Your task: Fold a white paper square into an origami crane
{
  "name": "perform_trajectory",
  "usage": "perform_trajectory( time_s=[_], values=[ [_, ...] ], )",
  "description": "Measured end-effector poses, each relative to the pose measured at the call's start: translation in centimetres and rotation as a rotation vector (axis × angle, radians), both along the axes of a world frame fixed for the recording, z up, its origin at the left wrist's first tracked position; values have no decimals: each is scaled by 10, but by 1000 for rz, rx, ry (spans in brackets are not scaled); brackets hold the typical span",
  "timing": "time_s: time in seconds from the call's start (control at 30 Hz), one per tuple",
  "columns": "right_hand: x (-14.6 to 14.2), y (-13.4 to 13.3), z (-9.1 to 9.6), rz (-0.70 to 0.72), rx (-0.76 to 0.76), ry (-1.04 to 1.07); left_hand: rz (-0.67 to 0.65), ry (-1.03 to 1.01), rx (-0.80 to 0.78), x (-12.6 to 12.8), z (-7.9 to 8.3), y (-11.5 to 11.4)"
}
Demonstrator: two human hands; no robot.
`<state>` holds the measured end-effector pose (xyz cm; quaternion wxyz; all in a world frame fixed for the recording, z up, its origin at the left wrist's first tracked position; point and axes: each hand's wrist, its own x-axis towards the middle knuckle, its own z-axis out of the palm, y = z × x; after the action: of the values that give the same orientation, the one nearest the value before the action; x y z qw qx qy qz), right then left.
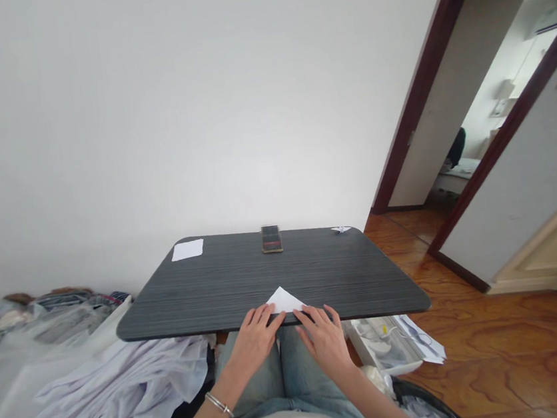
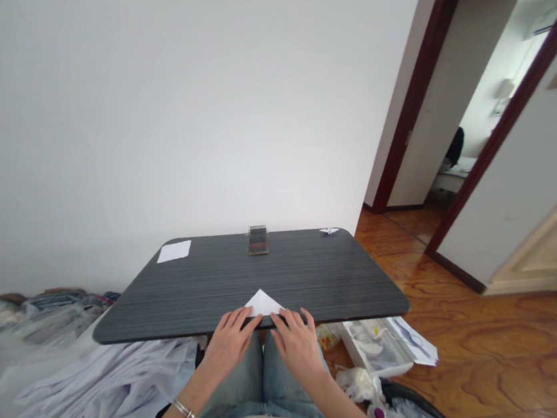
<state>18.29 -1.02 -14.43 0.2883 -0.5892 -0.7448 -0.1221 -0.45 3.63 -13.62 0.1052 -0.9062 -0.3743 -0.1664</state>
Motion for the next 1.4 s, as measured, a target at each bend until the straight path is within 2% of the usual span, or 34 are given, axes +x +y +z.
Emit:
perform_trajectory(
  time_s=[0.33,0.63,0.77,0.97,1.07,1.17,1.4],
  values=[
    [1,-1,-4,3,13,-15,25,25,49,-30,4,1],
    [0,-1,-5,0,-6,7,101,28,85,-60,5,-2],
    [0,-1,-4,-1,6,-8,98,13,103,-65,5,-2],
    [0,0,-5,-2,11,-8,40,-67,96,-44,5,-4],
    [0,0,-4,1,0,-1,-53,-48,24,-24,9,-4],
    [0,-1,-3,4,-4,11,-69,-34,-27,-9,13,-2],
    [-1,-2,-1,10,-24,34,-58,-11,-17,-6,11,2]
  ],
)
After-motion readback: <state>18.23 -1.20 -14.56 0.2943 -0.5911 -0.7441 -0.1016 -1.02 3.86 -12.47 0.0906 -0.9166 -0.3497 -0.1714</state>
